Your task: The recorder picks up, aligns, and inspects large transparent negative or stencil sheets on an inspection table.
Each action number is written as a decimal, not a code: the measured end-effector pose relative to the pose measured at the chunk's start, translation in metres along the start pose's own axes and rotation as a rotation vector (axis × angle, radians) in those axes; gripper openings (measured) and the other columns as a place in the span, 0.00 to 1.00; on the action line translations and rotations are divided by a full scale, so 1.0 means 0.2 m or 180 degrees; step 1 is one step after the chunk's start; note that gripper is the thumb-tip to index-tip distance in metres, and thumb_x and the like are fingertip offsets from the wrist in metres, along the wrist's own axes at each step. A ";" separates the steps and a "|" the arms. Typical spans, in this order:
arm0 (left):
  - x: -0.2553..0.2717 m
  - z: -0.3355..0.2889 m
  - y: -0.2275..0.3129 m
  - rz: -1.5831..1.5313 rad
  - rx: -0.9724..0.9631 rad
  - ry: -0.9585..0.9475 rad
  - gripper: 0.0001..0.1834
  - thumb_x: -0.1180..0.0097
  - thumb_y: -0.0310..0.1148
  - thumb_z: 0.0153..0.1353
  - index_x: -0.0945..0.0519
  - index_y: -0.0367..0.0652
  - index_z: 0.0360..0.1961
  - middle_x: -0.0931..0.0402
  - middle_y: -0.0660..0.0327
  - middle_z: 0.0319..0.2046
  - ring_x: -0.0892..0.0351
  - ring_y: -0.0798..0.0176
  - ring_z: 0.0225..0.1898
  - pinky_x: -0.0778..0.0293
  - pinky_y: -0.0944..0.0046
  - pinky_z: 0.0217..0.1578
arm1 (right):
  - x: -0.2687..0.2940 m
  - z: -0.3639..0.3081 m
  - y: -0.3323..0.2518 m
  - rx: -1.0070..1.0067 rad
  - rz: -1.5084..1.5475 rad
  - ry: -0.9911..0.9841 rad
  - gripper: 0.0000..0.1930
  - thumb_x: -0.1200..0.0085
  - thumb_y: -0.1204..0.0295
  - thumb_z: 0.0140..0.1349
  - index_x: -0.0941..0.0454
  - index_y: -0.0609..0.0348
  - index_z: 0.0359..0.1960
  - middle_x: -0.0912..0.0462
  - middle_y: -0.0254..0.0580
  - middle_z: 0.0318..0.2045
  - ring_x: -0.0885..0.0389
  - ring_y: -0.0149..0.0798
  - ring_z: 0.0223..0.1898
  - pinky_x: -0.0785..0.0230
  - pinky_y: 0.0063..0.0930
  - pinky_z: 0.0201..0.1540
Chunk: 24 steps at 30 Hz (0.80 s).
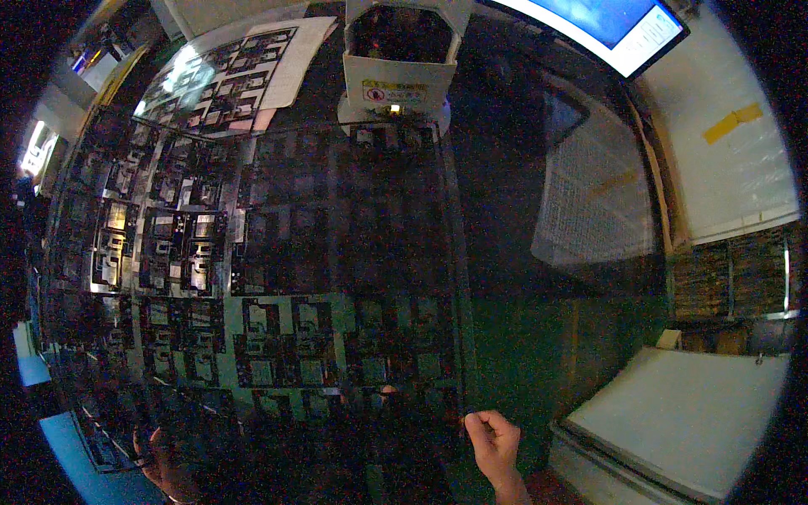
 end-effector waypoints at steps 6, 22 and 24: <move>0.06 0.01 0.14 -0.0514 -0.0681 -0.0169 0.15 0.55 0.29 0.58 0.33 0.36 0.47 0.26 0.57 0.37 0.28 0.68 0.32 0.30 0.70 0.32 | -0.06 0.02 0.01 0.0191 -0.0096 -0.0148 0.06 0.46 0.72 0.53 0.24 0.63 0.24 0.29 0.25 0.15 0.38 0.16 0.17 0.47 0.12 0.19; 0.06 0.09 0.03 -0.0336 -0.0261 0.0103 0.24 0.54 0.33 0.56 0.38 0.39 0.54 0.31 0.60 0.45 0.31 0.66 0.39 0.33 0.70 0.34 | -0.08 0.06 0.03 0.0255 0.0021 -0.0167 0.07 0.46 0.71 0.53 0.25 0.63 0.24 0.31 0.24 0.14 0.41 0.15 0.16 0.50 0.12 0.17; 0.07 0.08 0.03 -0.0280 -0.0263 0.0224 0.24 0.55 0.34 0.57 0.39 0.39 0.54 0.31 0.60 0.46 0.32 0.65 0.41 0.33 0.69 0.35 | -0.08 0.06 0.00 0.0187 -0.0133 -0.0299 0.07 0.48 0.73 0.55 0.26 0.65 0.25 0.27 0.29 0.18 0.34 0.19 0.20 0.41 0.14 0.23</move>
Point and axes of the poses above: each hand's wrist, its own z-axis towards the middle knuckle, its own x-axis out of the back of the hand, y = z × x, the point moved 7 cm from there along z, towards the middle knuckle
